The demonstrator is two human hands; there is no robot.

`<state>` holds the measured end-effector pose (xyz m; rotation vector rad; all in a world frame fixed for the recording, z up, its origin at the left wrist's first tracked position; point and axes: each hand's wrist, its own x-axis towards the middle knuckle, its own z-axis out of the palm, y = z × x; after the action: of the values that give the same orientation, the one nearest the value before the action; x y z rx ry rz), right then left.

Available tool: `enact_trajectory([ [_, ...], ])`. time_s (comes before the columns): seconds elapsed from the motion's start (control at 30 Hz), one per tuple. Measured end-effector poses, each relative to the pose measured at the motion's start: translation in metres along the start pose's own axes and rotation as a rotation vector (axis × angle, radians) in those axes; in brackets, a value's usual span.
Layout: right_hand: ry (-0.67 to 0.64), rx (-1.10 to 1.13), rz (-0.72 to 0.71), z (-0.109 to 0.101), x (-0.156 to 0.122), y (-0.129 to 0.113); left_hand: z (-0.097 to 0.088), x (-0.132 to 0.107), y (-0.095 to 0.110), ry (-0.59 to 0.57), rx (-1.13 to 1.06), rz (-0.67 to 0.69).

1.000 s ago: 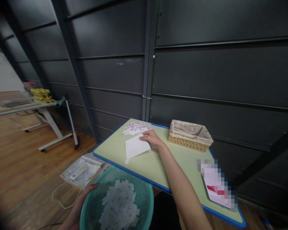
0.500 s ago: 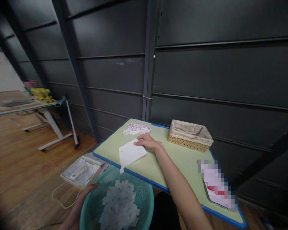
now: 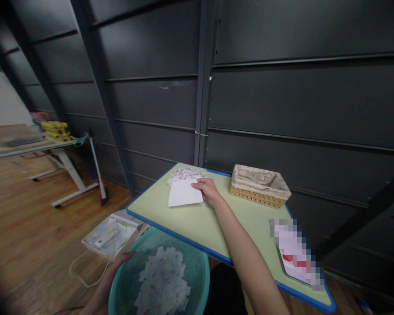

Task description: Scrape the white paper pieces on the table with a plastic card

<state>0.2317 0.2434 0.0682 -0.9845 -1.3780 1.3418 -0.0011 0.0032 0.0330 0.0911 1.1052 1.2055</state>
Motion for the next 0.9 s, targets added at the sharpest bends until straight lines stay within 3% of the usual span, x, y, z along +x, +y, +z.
enact_trajectory([
  [0.17,0.465,-0.322,-0.23,-0.016,0.005,-0.012,-0.005,0.002,-0.001,-0.017,-0.019,-0.029],
  [0.27,0.598,-0.521,-0.326,-0.029,0.005,-0.017,-0.008,0.004,-0.002,-0.016,-0.01,-0.035],
  [0.47,0.604,-0.966,-0.287,-0.029,-0.002,-0.02,-0.014,0.011,-0.004,-0.005,0.028,0.037],
  [0.6,0.577,-1.194,-0.215,-0.022,-0.005,-0.024,-0.018,0.016,-0.005,-0.021,0.007,-0.019],
  [0.9,0.534,-1.358,-0.139,-0.014,-0.01,-0.029,-0.02,0.019,-0.006,-0.011,-0.025,-0.018],
])
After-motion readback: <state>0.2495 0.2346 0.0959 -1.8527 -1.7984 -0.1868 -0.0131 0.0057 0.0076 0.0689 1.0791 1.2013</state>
